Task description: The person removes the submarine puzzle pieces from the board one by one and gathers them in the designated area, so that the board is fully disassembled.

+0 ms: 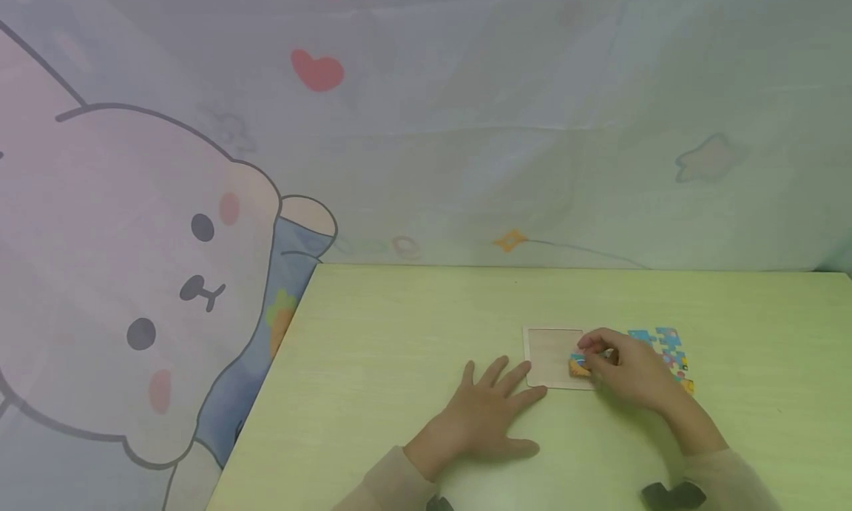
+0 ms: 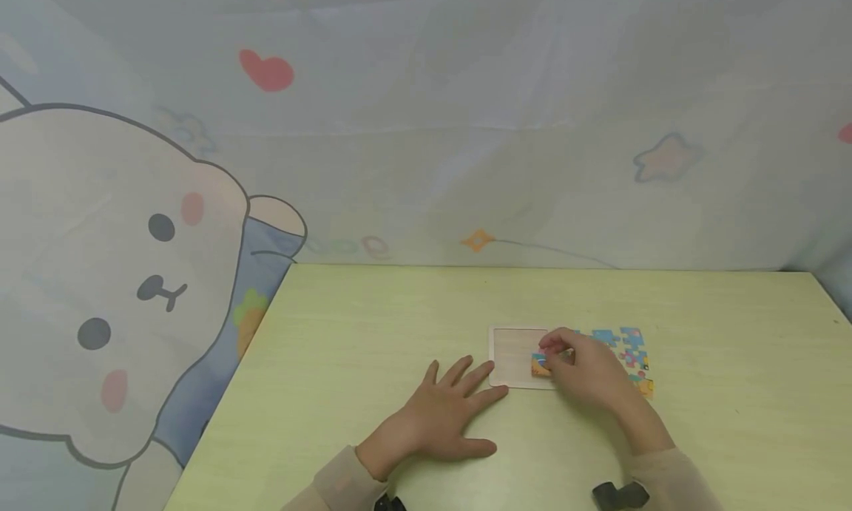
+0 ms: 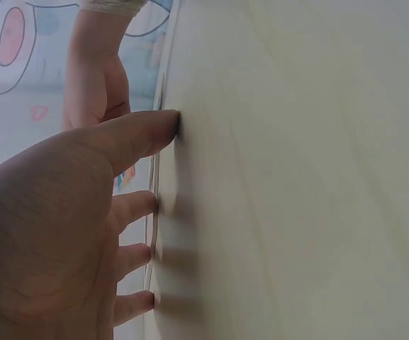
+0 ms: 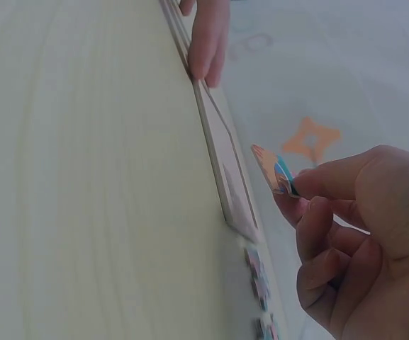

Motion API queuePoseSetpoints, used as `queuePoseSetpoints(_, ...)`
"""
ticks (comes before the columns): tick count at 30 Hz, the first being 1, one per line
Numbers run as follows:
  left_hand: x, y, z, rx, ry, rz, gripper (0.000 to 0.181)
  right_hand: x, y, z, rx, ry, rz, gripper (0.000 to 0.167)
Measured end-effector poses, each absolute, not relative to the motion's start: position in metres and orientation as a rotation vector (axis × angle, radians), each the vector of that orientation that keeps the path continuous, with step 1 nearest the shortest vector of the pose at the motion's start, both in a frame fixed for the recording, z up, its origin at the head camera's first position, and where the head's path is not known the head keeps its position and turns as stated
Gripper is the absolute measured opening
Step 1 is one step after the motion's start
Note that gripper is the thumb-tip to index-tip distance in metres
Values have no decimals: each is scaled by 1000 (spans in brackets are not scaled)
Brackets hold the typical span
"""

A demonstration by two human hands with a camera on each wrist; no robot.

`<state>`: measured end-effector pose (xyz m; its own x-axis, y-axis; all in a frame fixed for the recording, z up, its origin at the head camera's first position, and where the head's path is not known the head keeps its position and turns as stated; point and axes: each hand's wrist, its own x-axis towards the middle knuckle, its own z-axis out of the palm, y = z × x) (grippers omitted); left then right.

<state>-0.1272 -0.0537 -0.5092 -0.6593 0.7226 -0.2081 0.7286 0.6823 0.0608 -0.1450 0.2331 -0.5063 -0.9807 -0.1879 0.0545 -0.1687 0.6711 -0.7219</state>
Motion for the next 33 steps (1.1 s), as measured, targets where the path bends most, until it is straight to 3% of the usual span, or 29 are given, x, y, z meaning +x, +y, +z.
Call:
queuePoseSetpoints(15, -128, -54, -507, 1173, 2681, -22, 79, -131, 273, -509, -259, 2876, -1164, 20)
queuePoseSetpoints(33, -129, -52, -512, 1190, 2692, -41, 80, -126, 279, -516, -306, 2854, -1116, 11)
